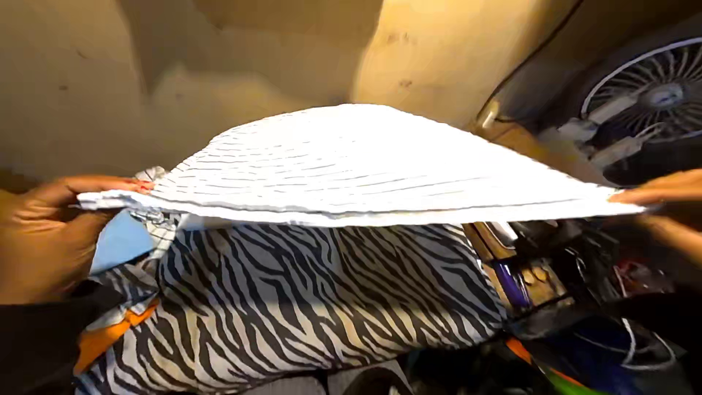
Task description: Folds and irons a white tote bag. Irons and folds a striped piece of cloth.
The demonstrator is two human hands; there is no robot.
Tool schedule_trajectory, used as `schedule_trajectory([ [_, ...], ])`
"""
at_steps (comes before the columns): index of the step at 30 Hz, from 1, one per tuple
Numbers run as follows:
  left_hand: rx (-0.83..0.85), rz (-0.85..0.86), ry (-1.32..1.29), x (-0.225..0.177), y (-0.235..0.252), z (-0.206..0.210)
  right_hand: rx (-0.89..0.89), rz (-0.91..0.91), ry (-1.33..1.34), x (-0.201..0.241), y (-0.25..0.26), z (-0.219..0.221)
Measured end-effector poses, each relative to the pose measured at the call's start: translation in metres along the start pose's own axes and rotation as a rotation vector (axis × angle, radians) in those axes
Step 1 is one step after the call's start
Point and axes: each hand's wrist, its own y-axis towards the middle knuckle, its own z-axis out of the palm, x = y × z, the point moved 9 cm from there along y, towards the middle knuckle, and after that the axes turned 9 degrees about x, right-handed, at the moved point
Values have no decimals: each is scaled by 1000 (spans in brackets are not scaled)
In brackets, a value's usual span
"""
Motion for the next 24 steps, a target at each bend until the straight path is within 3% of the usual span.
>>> schedule_trajectory([
  [9, 345, -275, 150, 87, -162, 75, 229, 227, -52, -35, -135, 141],
  [12, 505, -362, 260, 87, -206, 90, 429, 251, -91, -38, -169, 162],
  [15, 608, -449, 303, 77, -230, 89, 646, 319, 33, -33, -183, 163],
  [17, 582, -482, 259, 76, -223, 84, 590, 327, 135, -39, -172, 153],
  [20, 403, -557, 161, 82, -180, 85, 389, 398, 520, -65, -136, 151],
  [22, 251, -728, 119, 95, -147, 93, 180, 575, 626, -92, -116, 161],
  [24, 191, -845, 47, 119, -125, 109, 79, 780, 586, -114, -108, 179],
])
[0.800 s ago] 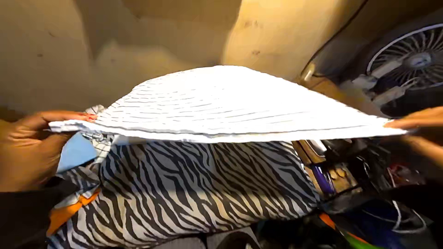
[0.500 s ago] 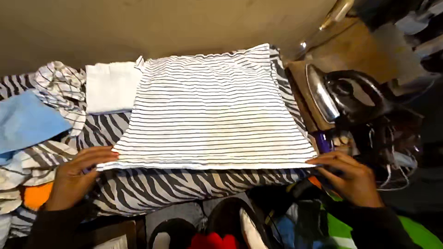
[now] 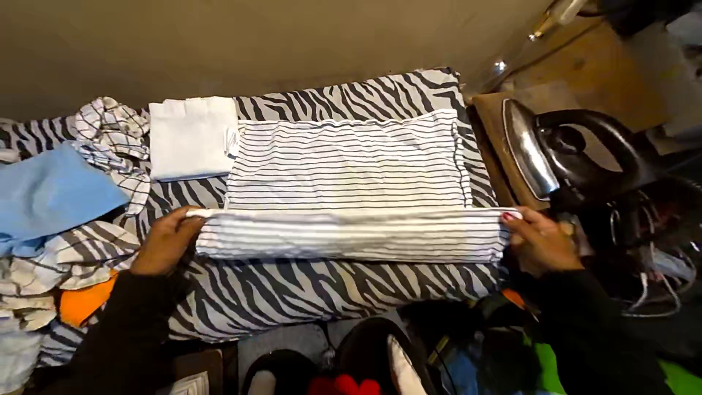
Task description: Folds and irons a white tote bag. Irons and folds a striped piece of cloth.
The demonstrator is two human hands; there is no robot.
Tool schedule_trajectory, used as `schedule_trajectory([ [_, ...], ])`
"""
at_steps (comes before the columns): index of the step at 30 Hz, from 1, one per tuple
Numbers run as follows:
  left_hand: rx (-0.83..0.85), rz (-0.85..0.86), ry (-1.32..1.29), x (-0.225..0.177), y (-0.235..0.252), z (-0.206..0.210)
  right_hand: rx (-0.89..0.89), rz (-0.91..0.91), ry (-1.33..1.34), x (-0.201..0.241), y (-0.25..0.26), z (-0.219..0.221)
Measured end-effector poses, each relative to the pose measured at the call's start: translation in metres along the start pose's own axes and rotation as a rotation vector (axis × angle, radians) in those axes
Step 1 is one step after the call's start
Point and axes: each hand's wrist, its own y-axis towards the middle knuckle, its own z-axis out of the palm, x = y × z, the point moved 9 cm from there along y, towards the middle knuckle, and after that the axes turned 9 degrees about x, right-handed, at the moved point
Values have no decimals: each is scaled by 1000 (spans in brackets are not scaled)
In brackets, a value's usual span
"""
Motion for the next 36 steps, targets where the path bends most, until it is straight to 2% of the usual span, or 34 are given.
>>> schedule_trajectory([
  [2, 84, -81, -91, 4, 21, 15, -6, 115, -131, -12, 15, 6],
  [5, 175, -229, -126, 16, 24, 27, 30, 159, -229, -7, 19, 10],
  [7, 166, -232, -165, 18, 15, 27, 4, 106, -190, 1, 14, 14],
  [9, 143, -195, -186, 23, 10, 25, -53, -57, -152, 18, 10, 19],
  [11, 160, -222, -105, 35, 5, 23, -56, -139, -161, 22, 14, 24],
  [14, 186, -277, 17, 45, -1, 18, -3, 6, -301, -4, 23, 29],
  [17, 96, -185, -57, 39, -3, 17, -2, 123, -313, -5, 22, 29],
  [20, -94, -123, -173, 32, -5, 26, -63, 29, -309, 6, 14, 30],
  [22, -168, -81, 23, 28, -4, 30, -130, -96, -405, 18, 12, 32],
  [23, -195, -59, 167, 27, -3, 30, -129, -92, -490, 20, 14, 36],
  [26, -248, 32, 464, 27, -4, 26, -50, 115, -710, 13, 18, 49],
  [29, -279, -31, 550, 32, -10, 24, -48, 267, -807, 12, 16, 50],
  [33, -296, -118, 619, 35, -16, 18, -132, 206, -761, 1, -1, 39],
  [36, -293, -39, 727, 25, -23, 15, -164, 124, -559, -10, -27, 29],
])
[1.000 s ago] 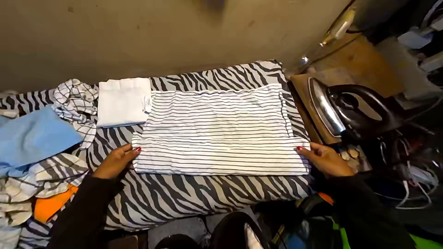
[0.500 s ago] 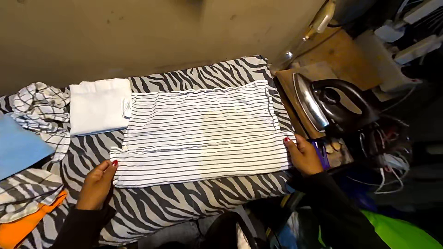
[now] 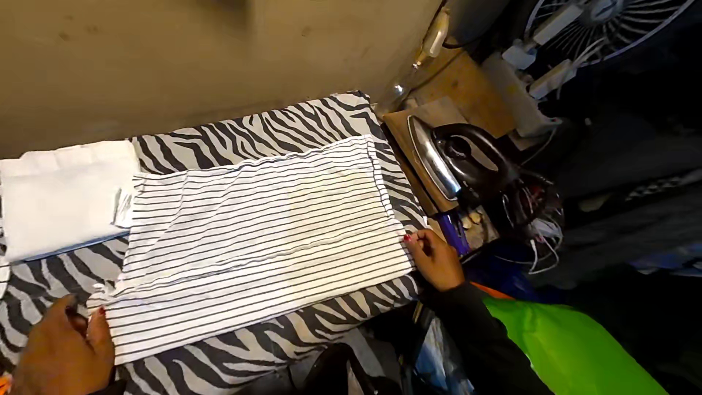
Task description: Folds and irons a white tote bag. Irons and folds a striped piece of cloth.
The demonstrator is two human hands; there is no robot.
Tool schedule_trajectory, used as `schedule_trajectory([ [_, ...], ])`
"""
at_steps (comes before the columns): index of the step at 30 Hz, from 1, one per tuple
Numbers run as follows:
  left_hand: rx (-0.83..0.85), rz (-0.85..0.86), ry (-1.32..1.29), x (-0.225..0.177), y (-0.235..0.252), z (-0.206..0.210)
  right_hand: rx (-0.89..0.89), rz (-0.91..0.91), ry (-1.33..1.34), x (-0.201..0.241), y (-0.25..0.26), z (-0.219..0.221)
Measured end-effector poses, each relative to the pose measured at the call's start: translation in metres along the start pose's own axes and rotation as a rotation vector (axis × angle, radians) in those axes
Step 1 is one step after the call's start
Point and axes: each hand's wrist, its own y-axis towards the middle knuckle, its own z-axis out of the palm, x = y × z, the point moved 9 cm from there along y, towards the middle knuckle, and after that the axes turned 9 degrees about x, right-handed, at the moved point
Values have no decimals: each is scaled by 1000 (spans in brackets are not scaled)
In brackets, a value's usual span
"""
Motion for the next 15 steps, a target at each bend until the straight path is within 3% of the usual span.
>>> schedule_trajectory([
  [2, -63, 141, 30, -25, -8, -13, 33, -5, 93, -11, -14, -1],
  [4, -101, 335, -19, -77, -19, -19, 86, 4, 143, -17, -25, 0],
  [7, -59, 599, -205, -169, -34, 6, 112, -22, 149, -13, -29, 2],
  [13, 262, 1120, -462, -361, -69, 77, 137, -88, 172, -9, -34, 8],
  [15, 298, 1223, -453, -404, -77, 94, 90, -117, 147, -6, -36, 5],
])
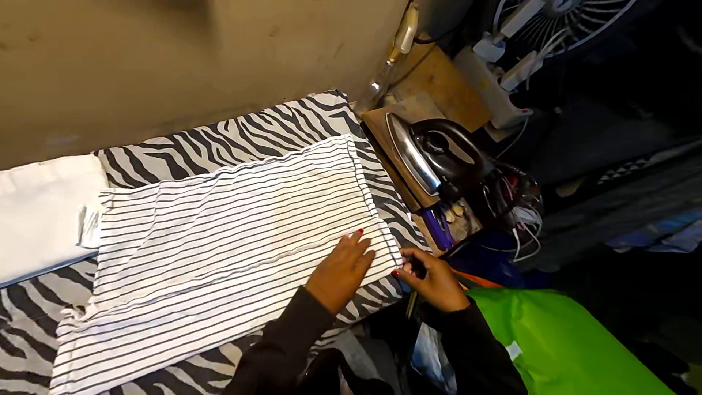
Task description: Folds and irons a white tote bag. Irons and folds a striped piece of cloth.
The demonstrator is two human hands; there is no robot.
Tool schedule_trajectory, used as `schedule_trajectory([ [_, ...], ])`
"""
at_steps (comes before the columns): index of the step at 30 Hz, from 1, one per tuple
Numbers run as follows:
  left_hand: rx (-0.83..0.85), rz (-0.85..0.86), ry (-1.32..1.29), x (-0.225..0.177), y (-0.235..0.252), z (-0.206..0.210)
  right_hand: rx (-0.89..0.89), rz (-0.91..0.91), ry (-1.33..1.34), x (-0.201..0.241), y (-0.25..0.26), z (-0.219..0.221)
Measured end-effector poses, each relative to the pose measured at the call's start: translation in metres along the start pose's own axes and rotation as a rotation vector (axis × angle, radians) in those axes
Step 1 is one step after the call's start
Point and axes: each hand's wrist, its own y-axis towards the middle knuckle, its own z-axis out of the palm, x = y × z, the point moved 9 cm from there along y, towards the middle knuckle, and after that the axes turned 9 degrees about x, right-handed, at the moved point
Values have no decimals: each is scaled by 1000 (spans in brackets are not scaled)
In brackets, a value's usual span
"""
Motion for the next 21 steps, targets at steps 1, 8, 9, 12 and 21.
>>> schedule_trajectory([
  [1, 38, -6, 54, 3, 9, 14, -41, -34, -38, 3, -1, -4],
  [8, 126, -90, 229, 28, 2, 47, -4, 112, -160, -14, -9, -42],
  [9, 125, -90, 230, 28, 3, 46, 55, 184, -89, -18, -5, -35],
  [12, 132, -146, 183, 30, 18, 38, 67, 310, 81, -17, 4, -13],
  [21, 145, -294, 250, 50, 45, 45, 70, 358, 15, -7, 7, 3],
])
